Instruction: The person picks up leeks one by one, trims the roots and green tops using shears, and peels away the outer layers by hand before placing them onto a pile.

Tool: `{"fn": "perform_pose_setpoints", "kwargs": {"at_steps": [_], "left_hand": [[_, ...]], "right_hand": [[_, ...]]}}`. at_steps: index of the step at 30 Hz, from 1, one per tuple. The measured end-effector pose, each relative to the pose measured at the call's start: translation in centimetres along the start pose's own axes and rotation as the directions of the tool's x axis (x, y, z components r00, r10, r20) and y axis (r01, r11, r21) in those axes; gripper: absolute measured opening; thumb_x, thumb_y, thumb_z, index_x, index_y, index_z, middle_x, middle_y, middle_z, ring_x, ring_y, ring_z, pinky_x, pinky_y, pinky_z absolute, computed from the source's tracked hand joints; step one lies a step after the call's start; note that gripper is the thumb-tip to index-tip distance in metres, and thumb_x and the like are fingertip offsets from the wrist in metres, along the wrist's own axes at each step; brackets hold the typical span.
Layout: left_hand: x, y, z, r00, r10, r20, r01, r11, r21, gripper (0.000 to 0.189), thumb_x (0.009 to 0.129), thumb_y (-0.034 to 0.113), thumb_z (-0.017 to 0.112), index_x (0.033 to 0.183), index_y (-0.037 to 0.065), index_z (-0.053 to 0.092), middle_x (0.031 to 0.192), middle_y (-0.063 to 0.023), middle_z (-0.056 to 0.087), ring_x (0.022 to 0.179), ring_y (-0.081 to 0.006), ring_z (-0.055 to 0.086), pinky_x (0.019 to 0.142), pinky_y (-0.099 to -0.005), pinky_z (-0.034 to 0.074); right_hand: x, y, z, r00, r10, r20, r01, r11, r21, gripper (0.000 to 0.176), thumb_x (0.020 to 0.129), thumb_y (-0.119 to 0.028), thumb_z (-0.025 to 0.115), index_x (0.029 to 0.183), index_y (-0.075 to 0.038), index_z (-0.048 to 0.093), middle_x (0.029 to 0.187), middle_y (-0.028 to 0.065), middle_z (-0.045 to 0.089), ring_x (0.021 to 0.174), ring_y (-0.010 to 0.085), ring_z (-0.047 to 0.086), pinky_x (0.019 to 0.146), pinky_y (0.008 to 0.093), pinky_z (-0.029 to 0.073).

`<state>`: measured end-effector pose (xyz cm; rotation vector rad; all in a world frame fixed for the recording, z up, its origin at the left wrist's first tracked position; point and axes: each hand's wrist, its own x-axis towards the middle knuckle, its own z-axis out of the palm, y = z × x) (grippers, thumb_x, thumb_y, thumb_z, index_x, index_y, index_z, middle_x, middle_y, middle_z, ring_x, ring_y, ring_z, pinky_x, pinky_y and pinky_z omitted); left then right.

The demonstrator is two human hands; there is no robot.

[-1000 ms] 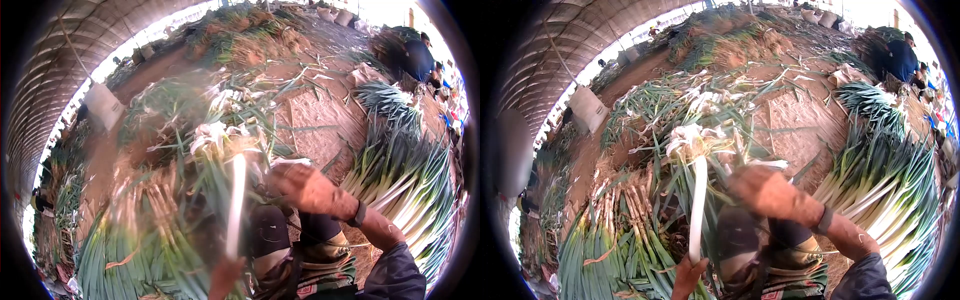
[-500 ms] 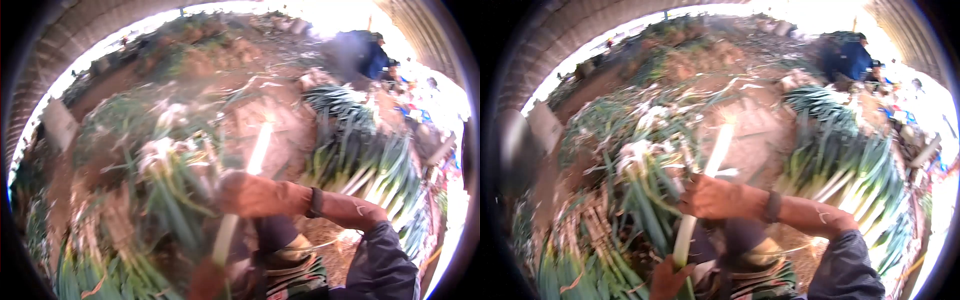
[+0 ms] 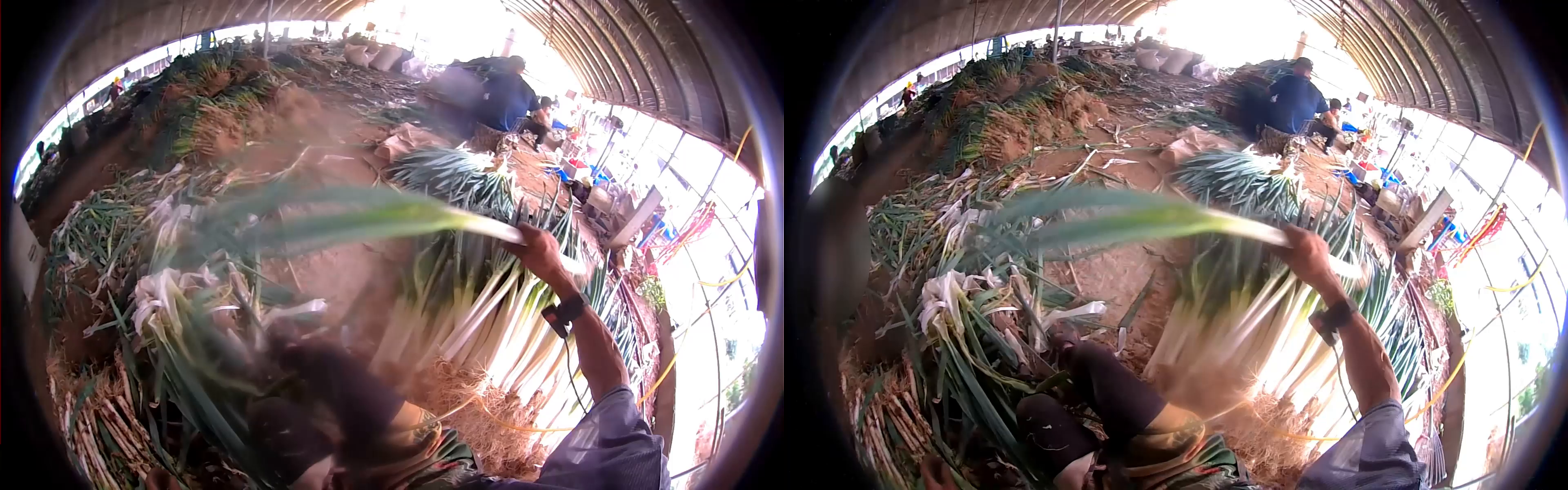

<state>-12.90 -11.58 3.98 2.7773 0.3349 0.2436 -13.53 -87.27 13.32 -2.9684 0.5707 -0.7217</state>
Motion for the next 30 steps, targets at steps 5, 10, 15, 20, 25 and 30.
{"fn": "perform_pose_setpoints", "kwargs": {"at_steps": [5,10,15,20,25,30], "left_hand": [[0.6,1.2,2.1,0.813,0.582,-0.029,-0.47,0.684,0.558,0.051,0.108,0.04,0.052,0.152,0.015,0.049,0.132,-0.0144,0.067,0.114,-0.0288,0.065,0.097,-0.0419,0.051],[0.8,6.9,1.5,0.944,0.22,0.247,-0.174,0.966,-0.192,0.036,0.104,0.034,0.06,0.123,0.006,0.07,0.119,-0.0144,0.072,0.105,-0.0327,0.068,0.093,-0.044,0.054],[1.0,7.1,3.2,0.908,0.308,0.285,-0.234,0.935,-0.266,0.033,0.103,0.029,0.063,0.118,0.001,0.071,0.113,-0.0179,0.071,0.1,-0.0333,0.068,0.089,-0.0459,0.056],[0.0,7.9,4.6,0.928,0.208,0.309,-0.114,0.948,-0.297,0.038,0.104,0.032,0.06,0.126,0.002,0.068,0.121,-0.018,0.07,0.105,-0.0337,0.068,0.09,-0.0456,0.055],[-1.2,12.3,7.2,0.95,0.278,0.145,-0.179,0.861,-0.477,0.039,0.106,0.035,0.058,0.128,0.004,0.067,0.126,-0.019,0.068,0.113,-0.0328,0.066,0.092,-0.0478,0.055],[-0.8,15.8,10.7,0.893,0.449,0.029,-0.38,0.788,-0.485,0.021,0.097,0.014,0.067,0.116,0.005,0.064,0.123,-0.0142,0.063,0.12,-0.035,0.057,0.102,-0.0492,0.046]], "right_hand": [[-7.6,12.2,2.6,0.786,0.614,-0.073,-0.605,0.788,0.113,0.032,0.082,-0.036,0.082,0.093,-0.007,0.074,0.076,0.0118,0.071,0.072,0.0264,0.07,0.069,0.0404,0.054],[-15.5,11.9,4.5,0.492,0.855,0.165,-0.815,0.386,0.432,0.038,0.082,-0.034,0.082,0.093,0.0,0.07,0.078,0.0112,0.069,0.069,0.0206,0.069,0.056,0.0364,0.055],[-19.6,11.0,7.6,0.626,0.716,0.308,-0.771,0.628,0.107,0.042,0.081,-0.029,0.078,0.097,0.006,0.061,0.081,0.0168,0.066,0.066,0.024,0.068,0.056,0.0374,0.055],[-16.8,8.0,10.2,0.816,0.546,0.189,-0.578,0.772,0.264,0.045,0.081,-0.025,0.073,0.116,0.002,0.065,0.091,0.0207,0.071,0.087,0.0314,0.07,0.078,0.0417,0.055],[-11.1,-3.4,13.1,0.97,0.144,0.194,-0.218,0.866,0.45,0.037,0.091,-0.023,0.072,0.12,-0.002,0.066,0.104,0.0194,0.073,0.094,0.0341,0.072,0.081,0.0423,0.057],[-7.6,-20.7,11.7,0.932,-0.291,0.217,0.054,0.702,0.711,0.03,0.094,-0.017,0.071,0.12,-0.001,0.065,0.107,0.0165,0.071,0.095,0.0272,0.071,0.081,0.037,0.058]]}}
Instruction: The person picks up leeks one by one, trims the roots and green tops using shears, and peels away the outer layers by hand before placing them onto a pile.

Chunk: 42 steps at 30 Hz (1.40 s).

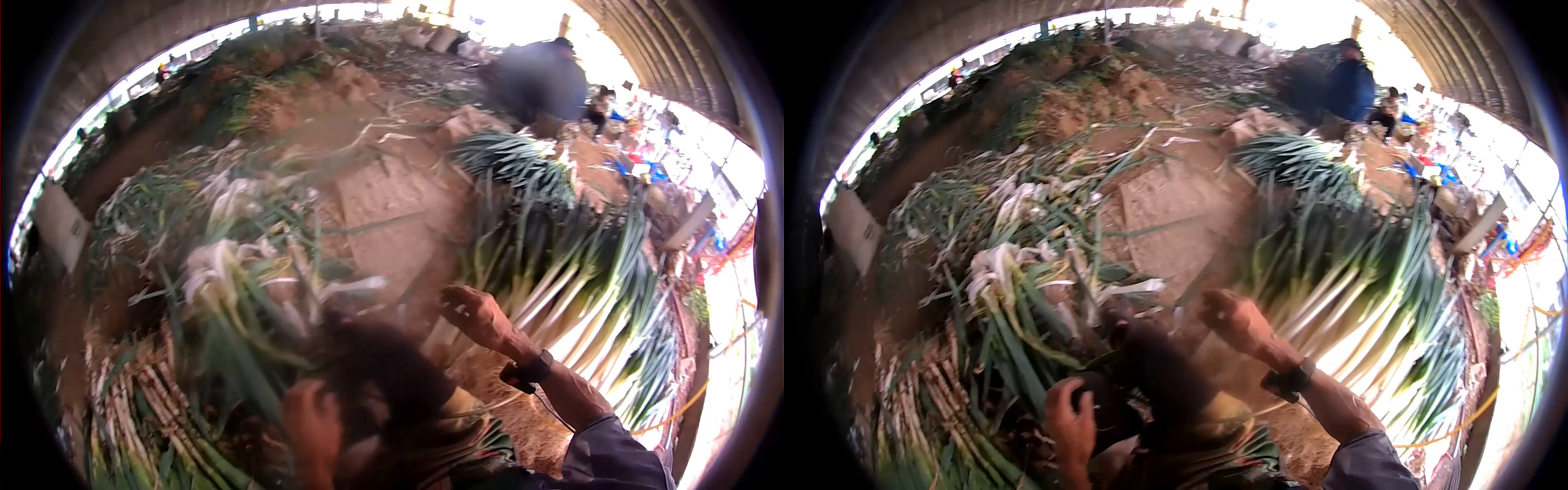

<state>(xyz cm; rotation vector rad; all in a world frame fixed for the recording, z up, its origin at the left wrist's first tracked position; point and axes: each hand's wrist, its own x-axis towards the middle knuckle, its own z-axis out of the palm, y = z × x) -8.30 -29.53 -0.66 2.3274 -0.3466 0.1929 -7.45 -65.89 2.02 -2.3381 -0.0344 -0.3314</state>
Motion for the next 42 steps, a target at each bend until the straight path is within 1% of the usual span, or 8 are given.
{"fn": "perform_pose_setpoints", "kwargs": {"at_steps": [1,7,8,11,13,18,26,42], "left_hand": [[0.3,-0.2,0.9,0.995,0.098,-0.02,-0.098,0.995,0.03,0.02,0.097,0.015,0.067,0.114,0.005,0.065,0.124,-0.014,0.063,0.12,-0.0357,0.057,0.104,-0.0502,0.044],[0.6,-0.3,2.6,0.966,0.247,-0.075,-0.233,0.959,0.16,0.024,0.091,0.016,0.069,0.112,0.006,0.065,0.126,-0.0127,0.062,0.124,-0.0365,0.053,0.106,-0.051,0.037],[0.6,-0.3,2.9,0.959,0.27,-0.082,-0.25,0.948,0.197,0.024,0.091,0.016,0.069,0.112,0.006,0.065,0.127,-0.0127,0.061,0.125,-0.0368,0.053,0.107,-0.0514,0.036],[0.6,-0.6,3.1,0.973,0.226,-0.052,-0.211,0.956,0.202,0.028,0.088,0.016,0.07,0.114,0.006,0.065,0.13,-0.0136,0.058,0.127,-0.0377,0.051,0.108,-0.0529,0.034],[1.0,-0.4,2.7,0.969,0.24,-0.063,-0.223,0.954,0.201,0.029,0.087,0.018,0.07,0.114,0.007,0.067,0.128,-0.0137,0.058,0.126,-0.0351,0.051,0.109,-0.0522,0.037],[1.3,0.0,2.4,0.966,0.243,-0.082,-0.227,0.958,0.174,0.029,0.088,0.02,0.069,0.115,0.007,0.068,0.128,-0.0118,0.058,0.127,-0.031,0.051,0.11,-0.0487,0.036],[1.0,0.3,2.3,0.979,0.194,-0.056,-0.179,0.963,0.201,0.029,0.091,0.019,0.068,0.118,0.009,0.065,0.128,-0.0076,0.057,0.128,-0.0272,0.05,0.112,-0.0461,0.034],[1.0,0.6,2.4,0.981,0.186,-0.054,-0.173,0.967,0.187,0.028,0.088,0.018,0.072,0.114,0.009,0.067,0.13,-0.0103,0.057,0.127,-0.0321,0.051,0.111,-0.0502,0.034]], "right_hand": [[1.2,-1.9,1.4,0.993,-0.109,0.046,0.109,0.994,-0.016,0.033,0.094,-0.014,0.073,0.122,-0.001,0.065,0.105,0.0158,0.071,0.091,0.0241,0.071,0.078,0.0347,0.058],[5.1,-8.2,9.2,0.888,-0.424,0.178,0.435,0.9,-0.028,0.038,0.092,-0.02,0.071,0.126,-0.004,0.062,0.111,0.0162,0.068,0.103,0.0373,0.066,0.085,0.0446,0.056],[5.3,-8.7,10.3,0.876,-0.473,0.094,0.475,0.88,0.006,0.035,0.087,-0.02,0.073,0.117,-0.004,0.062,0.101,0.0181,0.067,0.094,0.0378,0.067,0.076,0.0469,0.056],[5.2,-8.2,12.3,0.822,-0.542,0.174,0.542,0.839,0.05,0.037,0.086,-0.022,0.074,0.117,-0.006,0.063,0.101,0.0161,0.068,0.094,0.0363,0.068,0.075,0.0448,0.057],[5.1,-7.8,13.0,0.775,-0.592,0.219,0.618,0.783,-0.071,0.038,0.084,-0.025,0.076,0.116,-0.009,0.065,0.095,0.0123,0.069,0.087,0.0328,0.068,0.074,0.0414,0.056],[5.5,-7.8,12.9,0.833,-0.493,0.25,0.51,0.86,-0.001,0.031,0.086,-0.024,0.074,0.108,-0.005,0.066,0.09,0.0132,0.068,0.087,0.0336,0.066,0.074,0.0446,0.054],[5.4,-8.3,13.1,0.81,-0.534,0.241,0.555,0.832,-0.022,0.034,0.083,-0.018,0.075,0.113,-0.005,0.067,0.085,0.0108,0.067,0.083,0.033,0.063,0.072,0.0443,0.052],[5.3,-7.8,13.0,0.785,-0.56,0.264,0.584,0.812,-0.014,0.039,0.079,-0.017,0.075,0.115,-0.005,0.068,0.083,0.0103,0.068,0.082,0.031,0.065,0.077,0.0433,0.051]]}}
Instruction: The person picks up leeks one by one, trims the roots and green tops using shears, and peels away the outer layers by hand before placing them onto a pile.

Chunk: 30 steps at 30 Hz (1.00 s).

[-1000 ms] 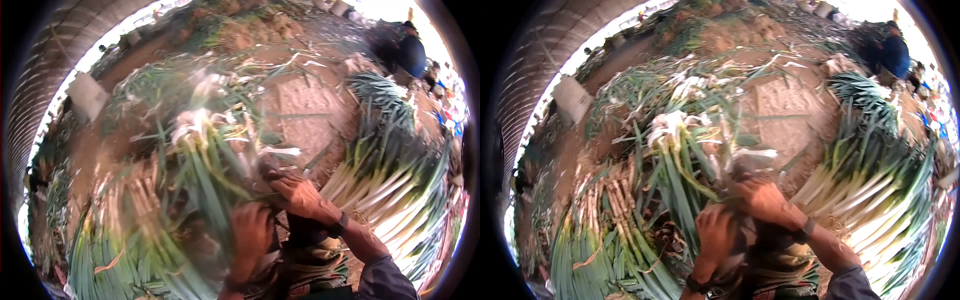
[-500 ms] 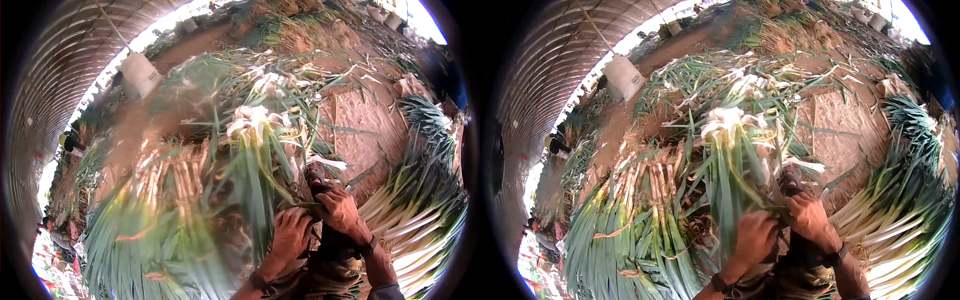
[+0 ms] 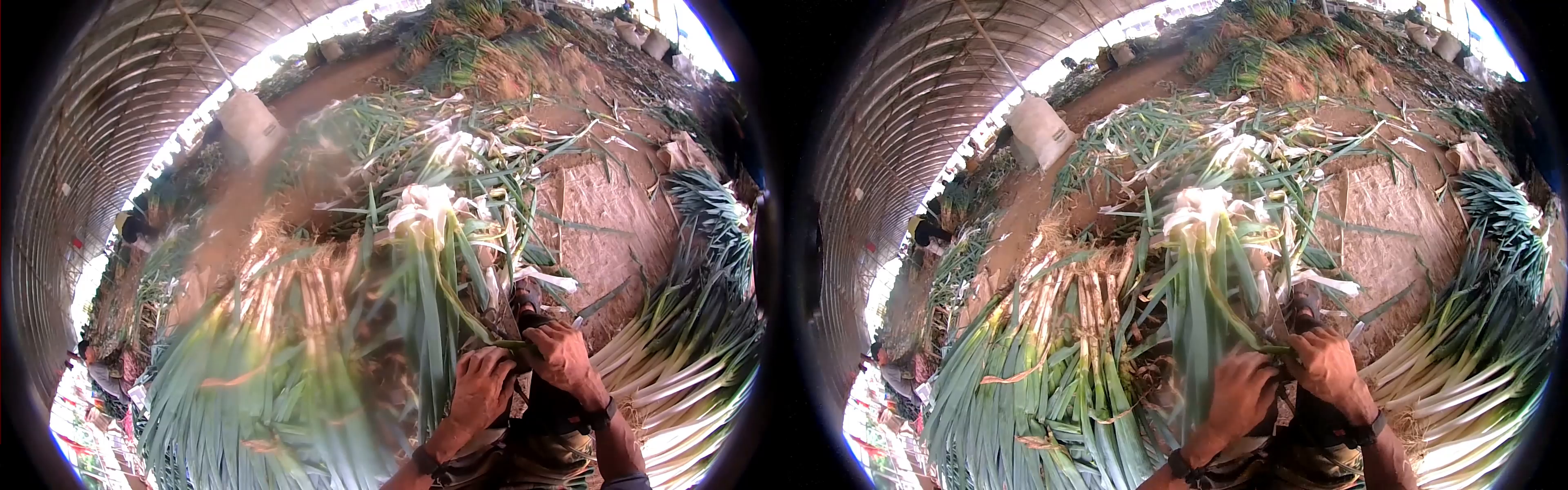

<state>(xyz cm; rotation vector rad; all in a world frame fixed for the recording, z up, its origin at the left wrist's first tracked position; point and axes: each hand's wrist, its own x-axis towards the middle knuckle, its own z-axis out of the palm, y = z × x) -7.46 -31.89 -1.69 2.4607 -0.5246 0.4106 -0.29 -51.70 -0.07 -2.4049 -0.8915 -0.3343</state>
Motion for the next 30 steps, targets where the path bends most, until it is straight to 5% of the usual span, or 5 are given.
{"fn": "perform_pose_setpoints", "kwargs": {"at_steps": [15,19,20,30], "left_hand": [[-0.1,-0.3,0.0,1.0,0.014,-0.018,-0.014,1.0,0.013,0.029,0.091,0.019,0.07,0.117,0.009,0.066,0.128,-0.0092,0.058,0.124,-0.0281,0.052,0.109,-0.0433,0.034],[-0.3,-0.3,-0.2,1.0,0.009,0.001,-0.009,1.0,0.03,0.028,0.091,0.019,0.07,0.117,0.008,0.066,0.129,-0.0099,0.057,0.126,-0.0287,0.051,0.109,-0.0441,0.034],[-0.4,-0.4,0.2,1.0,0.004,-0.026,-0.004,1.0,-0.004,0.033,0.085,0.016,0.074,0.116,0.008,0.066,0.13,-0.0087,0.056,0.126,-0.0318,0.05,0.11,-0.0508,0.036],[-0.7,-0.7,0.5,1.0,-0.001,0.015,0.001,1.0,0.019,0.035,0.087,0.016,0.073,0.12,0.009,0.064,0.131,-0.009,0.053,0.127,-0.0308,0.048,0.113,-0.0495,0.033]], "right_hand": [[0.3,-0.7,0.0,0.999,0.017,-0.037,-0.016,1.0,0.019,0.025,0.08,-0.016,0.076,0.102,-0.007,0.069,0.085,0.0125,0.069,0.082,0.0346,0.067,0.075,0.0447,0.053],[0.1,-0.7,0.3,0.998,0.047,-0.045,-0.046,0.999,0.016,0.025,0.079,-0.018,0.077,0.099,-0.005,0.069,0.086,0.0131,0.069,0.083,0.0358,0.067,0.074,0.0452,0.053],[0.1,-0.5,0.3,0.997,0.06,-0.037,-0.06,0.998,0.014,0.027,0.078,-0.019,0.078,0.099,-0.005,0.069,0.087,0.0139,0.07,0.084,0.0368,0.067,0.075,0.0458,0.053],[-0.1,-0.4,0.5,0.997,0.054,-0.046,-0.053,0.998,0.026,0.028,0.078,-0.017,0.078,0.101,-0.004,0.069,0.09,0.0149,0.071,0.086,0.0382,0.067,0.078,0.0466,0.053]]}}
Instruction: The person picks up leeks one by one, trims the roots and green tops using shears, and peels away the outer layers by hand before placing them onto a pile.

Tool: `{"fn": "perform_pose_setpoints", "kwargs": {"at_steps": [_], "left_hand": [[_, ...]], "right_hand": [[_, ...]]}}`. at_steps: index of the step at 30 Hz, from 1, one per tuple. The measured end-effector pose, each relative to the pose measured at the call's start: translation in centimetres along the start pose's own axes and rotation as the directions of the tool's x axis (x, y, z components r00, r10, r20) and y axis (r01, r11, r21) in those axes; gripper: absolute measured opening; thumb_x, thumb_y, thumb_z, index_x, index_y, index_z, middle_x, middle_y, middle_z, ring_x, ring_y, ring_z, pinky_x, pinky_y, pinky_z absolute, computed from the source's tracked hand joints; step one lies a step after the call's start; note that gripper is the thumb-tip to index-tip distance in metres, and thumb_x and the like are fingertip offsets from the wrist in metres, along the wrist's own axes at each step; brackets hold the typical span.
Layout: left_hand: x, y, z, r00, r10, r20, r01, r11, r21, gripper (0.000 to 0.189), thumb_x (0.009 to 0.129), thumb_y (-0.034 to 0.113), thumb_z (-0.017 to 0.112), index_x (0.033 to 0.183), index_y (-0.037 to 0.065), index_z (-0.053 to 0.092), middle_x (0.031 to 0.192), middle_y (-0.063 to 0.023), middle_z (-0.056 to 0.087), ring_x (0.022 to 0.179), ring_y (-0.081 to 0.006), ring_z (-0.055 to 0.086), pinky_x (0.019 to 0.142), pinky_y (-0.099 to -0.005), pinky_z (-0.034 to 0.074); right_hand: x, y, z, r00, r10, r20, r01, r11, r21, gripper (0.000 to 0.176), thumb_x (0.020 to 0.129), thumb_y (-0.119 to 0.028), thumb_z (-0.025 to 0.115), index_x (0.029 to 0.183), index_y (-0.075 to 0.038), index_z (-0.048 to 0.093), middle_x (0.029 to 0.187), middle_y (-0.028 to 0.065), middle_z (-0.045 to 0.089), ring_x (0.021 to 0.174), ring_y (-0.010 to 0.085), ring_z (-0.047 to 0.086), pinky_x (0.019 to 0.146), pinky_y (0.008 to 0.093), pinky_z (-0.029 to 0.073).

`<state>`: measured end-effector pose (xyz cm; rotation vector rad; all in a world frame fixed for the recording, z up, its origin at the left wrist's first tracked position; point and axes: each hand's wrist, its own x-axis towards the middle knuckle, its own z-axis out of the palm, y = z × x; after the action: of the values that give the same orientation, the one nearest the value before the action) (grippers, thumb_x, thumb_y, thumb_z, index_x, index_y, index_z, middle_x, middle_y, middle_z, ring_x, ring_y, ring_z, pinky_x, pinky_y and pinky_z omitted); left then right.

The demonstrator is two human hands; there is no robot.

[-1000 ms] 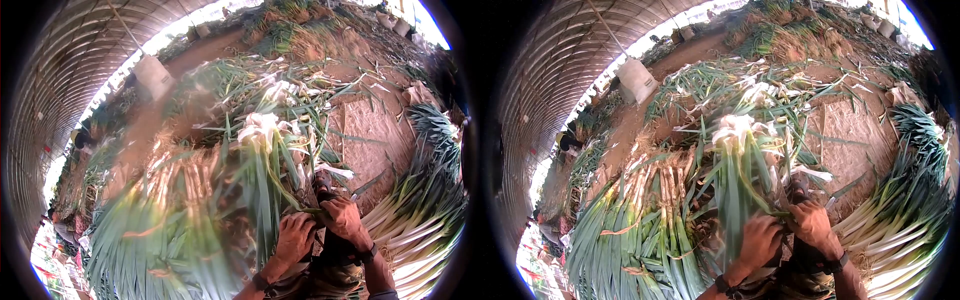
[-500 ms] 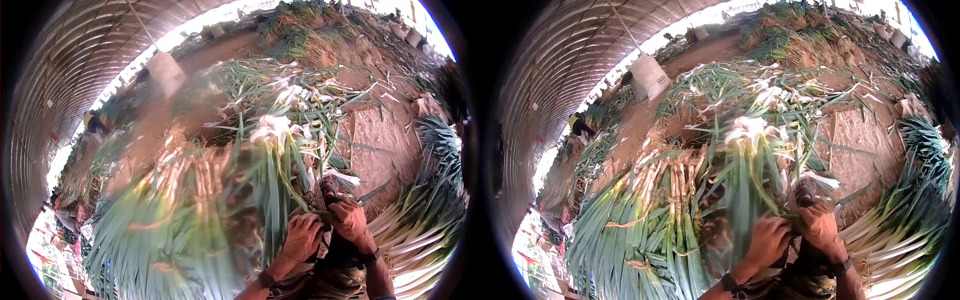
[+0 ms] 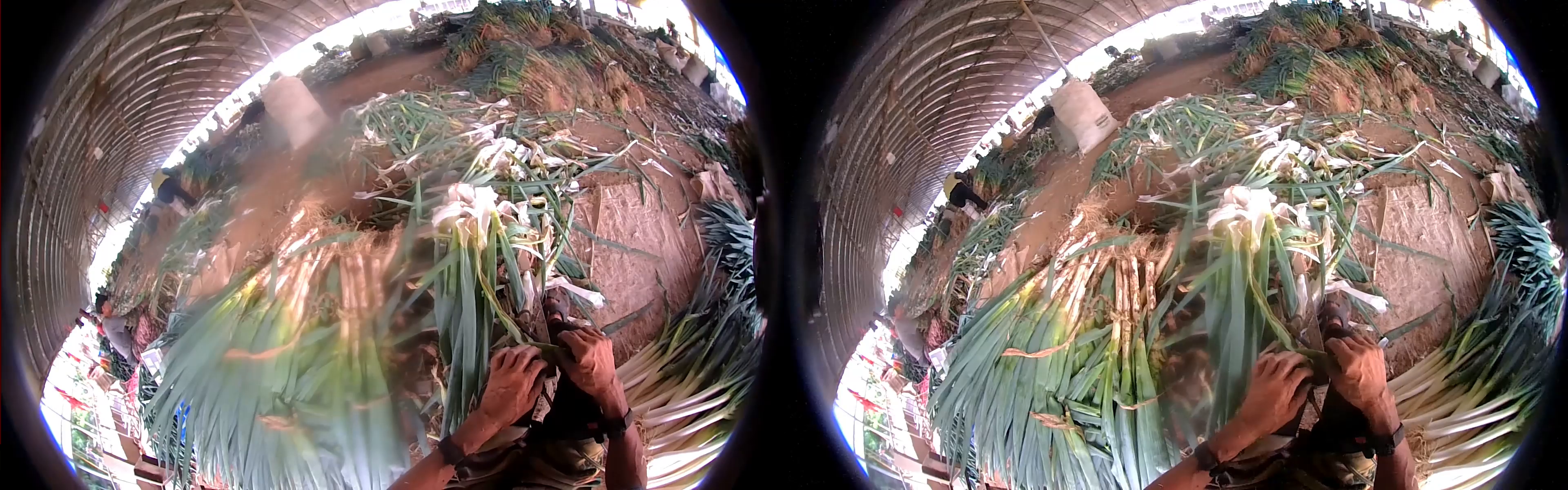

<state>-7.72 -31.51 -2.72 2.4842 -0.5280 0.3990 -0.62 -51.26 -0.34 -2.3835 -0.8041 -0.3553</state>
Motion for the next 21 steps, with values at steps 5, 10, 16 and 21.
{"fn": "perform_pose_setpoints", "kwargs": {"at_steps": [5,10,16,21], "left_hand": [[0.11,0.0,0.05,1.0,0.004,-0.007,-0.004,1.0,-0.01,0.035,0.086,0.016,0.074,0.118,0.009,0.065,0.13,-0.0087,0.054,0.126,-0.0302,0.048,0.114,-0.0495,0.034],[0.31,0.26,-0.32,1.0,0.006,-0.025,-0.007,1.0,-0.009,0.034,0.085,0.016,0.075,0.117,0.008,0.066,0.129,-0.0084,0.055,0.126,-0.0301,0.049,0.115,-0.0496,0.034],[0.38,0.36,-0.39,1.0,-0.004,-0.008,0.004,1.0,-0.008,0.032,0.086,0.016,0.074,0.115,0.008,0.066,0.128,-0.0086,0.056,0.125,-0.0302,0.05,0.116,-0.0499,0.034],[0.37,0.35,-0.33,1.0,-0.005,-0.013,0.005,1.0,-0.018,0.031,0.087,0.016,0.074,0.115,0.008,0.066,0.128,-0.0089,0.056,0.126,-0.0302,0.049,0.116,-0.0501,0.034]], "right_hand": [[-0.15,0.31,0.09,1.0,-0.008,-0.003,0.008,1.0,0.0,0.03,0.076,-0.015,0.079,0.102,-0.003,0.069,0.092,0.015,0.071,0.087,0.0382,0.067,0.078,0.0466,0.053],[-0.24,0.41,-0.03,1.0,0.011,0.015,-0.011,1.0,-0.007,0.03,0.076,-0.016,0.079,0.102,-0.004,0.069,0.092,0.0149,0.071,0.089,0.0382,0.068,0.078,0.0462,0.054],[-0.12,0.24,-0.2,1.0,0.005,0.009,-0.005,1.0,-0.008,0.027,0.078,-0.015,0.077,0.102,-0.005,0.069,0.09,0.0147,0.07,0.087,0.0371,0.067,0.078,0.0455,0.053],[-0.18,0.33,-0.29,1.0,0.006,0.018,-0.006,1.0,0.0,0.026,0.08,-0.014,0.075,0.104,-0.005,0.069,0.09,0.0149,0.07,0.087,0.0369,0.067,0.078,0.0455,0.052]]}}
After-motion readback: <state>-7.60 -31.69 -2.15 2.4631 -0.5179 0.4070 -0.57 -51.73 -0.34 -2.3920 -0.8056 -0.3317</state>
